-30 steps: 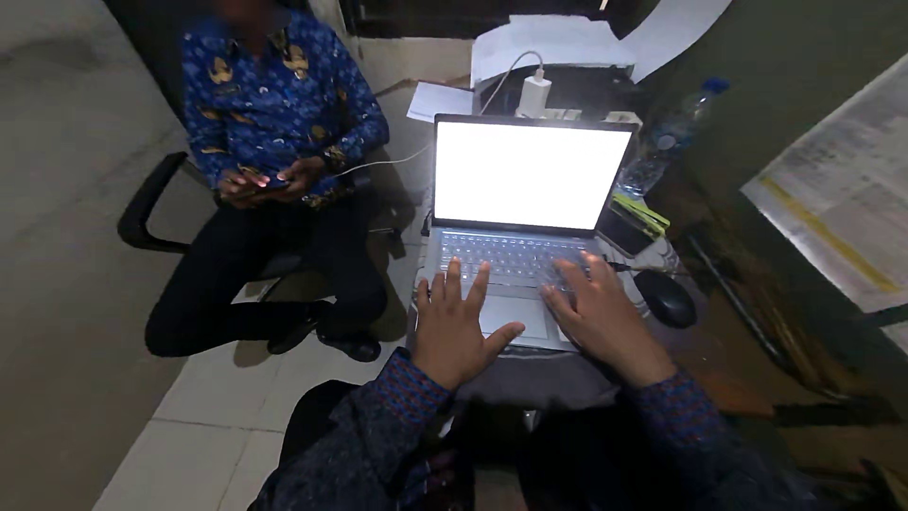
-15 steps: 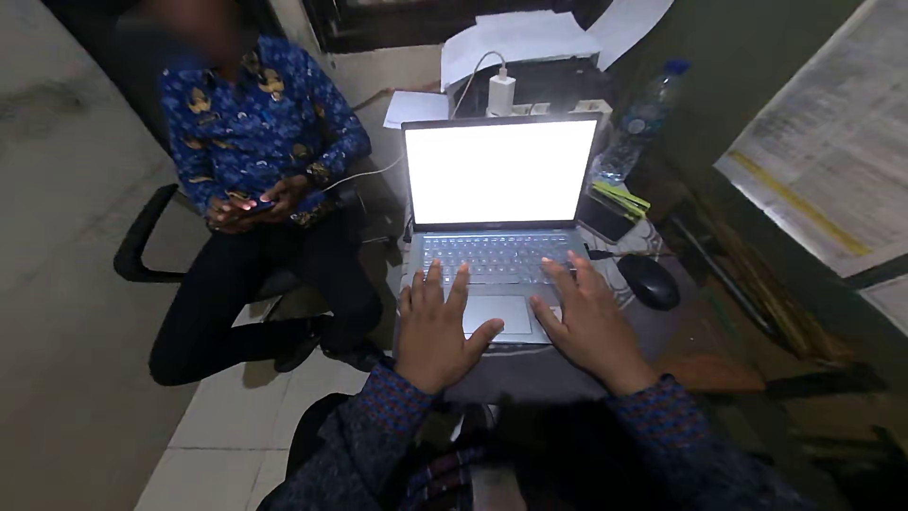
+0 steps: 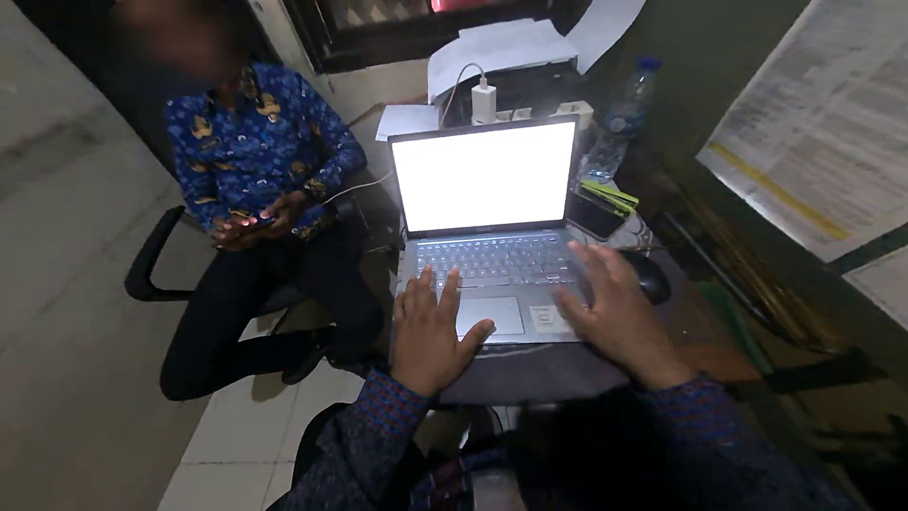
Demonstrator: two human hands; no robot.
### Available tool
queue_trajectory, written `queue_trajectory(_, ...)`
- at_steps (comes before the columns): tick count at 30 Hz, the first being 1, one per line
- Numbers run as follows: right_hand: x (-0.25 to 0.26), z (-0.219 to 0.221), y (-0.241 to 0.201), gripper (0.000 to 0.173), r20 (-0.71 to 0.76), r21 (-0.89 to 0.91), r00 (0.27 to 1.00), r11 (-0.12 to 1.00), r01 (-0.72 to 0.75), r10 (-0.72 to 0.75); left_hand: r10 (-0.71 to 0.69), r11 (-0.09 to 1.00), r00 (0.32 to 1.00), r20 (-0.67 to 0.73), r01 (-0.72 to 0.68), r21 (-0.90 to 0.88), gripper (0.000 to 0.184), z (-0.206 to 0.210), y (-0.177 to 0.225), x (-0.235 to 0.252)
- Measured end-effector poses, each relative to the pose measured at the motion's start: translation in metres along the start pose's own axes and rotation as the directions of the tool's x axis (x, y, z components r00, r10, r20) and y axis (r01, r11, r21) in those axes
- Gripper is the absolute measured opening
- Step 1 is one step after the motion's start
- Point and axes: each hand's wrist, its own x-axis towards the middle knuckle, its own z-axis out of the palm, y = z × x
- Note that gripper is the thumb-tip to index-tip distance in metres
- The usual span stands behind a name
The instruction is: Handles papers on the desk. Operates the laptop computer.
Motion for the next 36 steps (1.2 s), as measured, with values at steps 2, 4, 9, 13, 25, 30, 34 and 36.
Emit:
queue_trajectory(2,0.000,-0.019,0.023,0.068,-0.085,-0.075,0.996,0.997,-0.026,0.020,-0.002,1.000,1.000,0.000,0.002,-0.006,0.098,0.001,-0.001,-0.001)
queue_trajectory(4,-0.001,-0.026,0.053,0.072,-0.159,-0.116,0.987,0.993,-0.038,0.019,0.001,1.000,1.000,0.002,-0.001,-0.005,0.098,0.001,0.000,-0.001)
queue_trajectory(9,-0.009,-0.016,0.078,0.078,-0.193,-0.088,0.977,0.990,-0.110,0.091,0.001,1.000,1.000,0.015,-0.001,0.006,0.098,0.001,0.001,0.001)
queue_trajectory(13,-0.006,-0.012,0.082,0.068,-0.118,-0.098,0.985,0.986,-0.136,0.124,0.010,1.000,1.000,0.003,-0.010,-0.016,0.097,0.001,-0.001,0.000)
queue_trajectory(25,-0.006,-0.011,0.086,0.047,-0.113,-0.117,0.982,0.979,-0.164,0.151,-0.007,1.000,1.000,0.028,0.007,-0.025,0.098,0.001,0.000,-0.001)
queue_trajectory(30,-0.006,-0.010,0.084,0.048,-0.111,-0.116,0.982,0.979,-0.168,0.156,-0.005,0.999,1.000,0.028,0.006,-0.039,0.099,0.000,-0.001,-0.001)
queue_trajectory(34,-0.007,-0.010,0.084,0.048,-0.120,-0.114,0.983,0.982,-0.152,0.138,-0.001,0.999,1.000,0.021,0.002,-0.042,0.098,0.001,-0.001,-0.001)
queue_trajectory(36,-0.006,-0.010,0.085,0.048,-0.116,-0.114,0.984,0.982,-0.148,0.135,-0.003,0.999,1.000,0.022,0.004,-0.044,0.098,0.000,-0.001,-0.001)
